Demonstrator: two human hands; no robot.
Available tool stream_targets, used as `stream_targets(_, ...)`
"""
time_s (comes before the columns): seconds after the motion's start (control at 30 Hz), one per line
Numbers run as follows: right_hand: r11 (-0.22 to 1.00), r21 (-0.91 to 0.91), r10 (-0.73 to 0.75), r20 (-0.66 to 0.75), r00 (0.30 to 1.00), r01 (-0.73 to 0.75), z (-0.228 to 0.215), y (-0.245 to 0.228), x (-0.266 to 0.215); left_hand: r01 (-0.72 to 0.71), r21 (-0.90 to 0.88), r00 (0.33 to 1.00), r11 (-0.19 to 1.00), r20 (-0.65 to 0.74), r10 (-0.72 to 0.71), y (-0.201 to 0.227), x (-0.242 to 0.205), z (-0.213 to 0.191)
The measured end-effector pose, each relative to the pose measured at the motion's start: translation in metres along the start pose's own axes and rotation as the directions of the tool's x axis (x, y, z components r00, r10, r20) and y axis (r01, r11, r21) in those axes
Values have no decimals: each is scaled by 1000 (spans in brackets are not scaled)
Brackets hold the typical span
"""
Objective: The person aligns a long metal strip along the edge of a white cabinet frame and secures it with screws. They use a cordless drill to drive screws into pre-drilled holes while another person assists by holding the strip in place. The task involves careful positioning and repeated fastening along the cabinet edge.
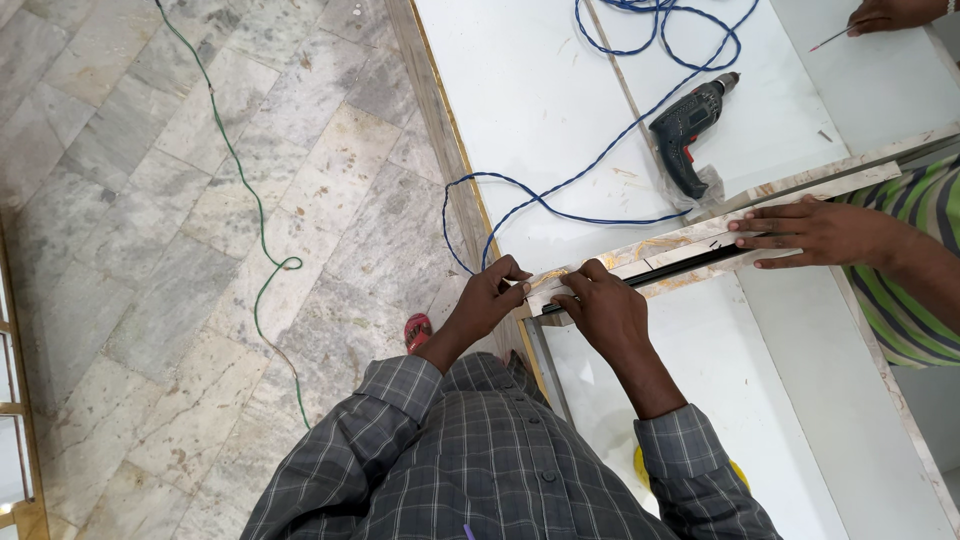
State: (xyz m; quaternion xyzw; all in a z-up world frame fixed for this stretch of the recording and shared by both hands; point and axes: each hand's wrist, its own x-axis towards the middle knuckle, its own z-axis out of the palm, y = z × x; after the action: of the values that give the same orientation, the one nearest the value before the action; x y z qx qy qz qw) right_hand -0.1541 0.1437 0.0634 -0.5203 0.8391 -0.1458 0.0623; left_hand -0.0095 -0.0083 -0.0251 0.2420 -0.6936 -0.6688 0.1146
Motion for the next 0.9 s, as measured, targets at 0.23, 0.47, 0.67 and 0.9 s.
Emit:
stream_targets(0.23, 1000, -3, -5, -23, 1000, 5, 3, 1, -3, 13, 2, 1000, 1000, 1, -13, 4, -5, 2)
stream_targets(0.47, 1000, -8, -10, -46, 999, 9, 5, 0, -6, -31, -71, 997, 997, -68, 26, 5, -11, 9)
stream_targets(0.67, 1000, 4, -19, -69, 997, 20, 7, 2, -8, -72, -37, 990, 997, -126, 67, -9, -9, 13)
stream_targets(0.9, 1000, -8, -10, -53, 999, 10, 9, 4, -8, -53, 40, 992, 998, -115, 57, -2, -9, 10)
